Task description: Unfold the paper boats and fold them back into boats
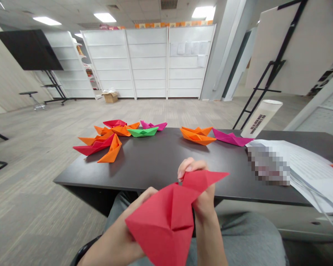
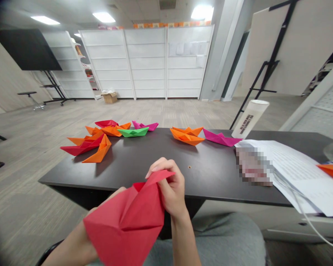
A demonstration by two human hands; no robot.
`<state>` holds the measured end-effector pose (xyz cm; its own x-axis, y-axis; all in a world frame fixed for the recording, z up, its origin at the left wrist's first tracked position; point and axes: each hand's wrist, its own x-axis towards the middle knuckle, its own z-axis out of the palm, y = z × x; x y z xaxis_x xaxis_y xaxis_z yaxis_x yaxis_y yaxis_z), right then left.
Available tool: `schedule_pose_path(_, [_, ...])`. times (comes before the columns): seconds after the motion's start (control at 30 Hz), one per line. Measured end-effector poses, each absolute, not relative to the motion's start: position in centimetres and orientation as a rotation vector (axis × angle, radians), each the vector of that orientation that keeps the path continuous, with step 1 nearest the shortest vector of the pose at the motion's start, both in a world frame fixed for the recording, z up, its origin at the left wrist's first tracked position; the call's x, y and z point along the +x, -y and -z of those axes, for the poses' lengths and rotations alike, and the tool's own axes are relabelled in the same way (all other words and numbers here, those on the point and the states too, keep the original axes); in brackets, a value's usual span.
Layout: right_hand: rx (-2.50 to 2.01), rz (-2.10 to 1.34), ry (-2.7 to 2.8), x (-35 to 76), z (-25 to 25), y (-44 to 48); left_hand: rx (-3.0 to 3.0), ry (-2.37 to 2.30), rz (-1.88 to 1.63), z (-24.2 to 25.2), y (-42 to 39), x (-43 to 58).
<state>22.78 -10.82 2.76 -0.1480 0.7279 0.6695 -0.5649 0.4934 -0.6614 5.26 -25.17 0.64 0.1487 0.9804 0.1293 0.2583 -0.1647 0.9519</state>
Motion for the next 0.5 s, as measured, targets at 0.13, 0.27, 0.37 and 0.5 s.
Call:
schedule_pose_path(0.13, [-0.113,-1.166,1.337,22.7,-2.7,10.7,1.303,-1.420,-1.413,-3.5,22.0,7.6])
schedule_pose_path(0.27, [-0.158,-1.126,1.256,22.4,-2.5,10.4,1.095,-1.483,-1.562,-3.6,22.0,8.6])
schedule_pose_path(0.37, [-0.176,-1.068,1.202,22.3,-2.3,10.2,1.013,-1.380,-1.637,-3.2,21.6,8.0])
schedule_pose_path(0.5, [-0.142,-0.945,1.231,22.3,-2.2,10.5,0.975,-1.372,-1.757,-2.4,20.9,7.1])
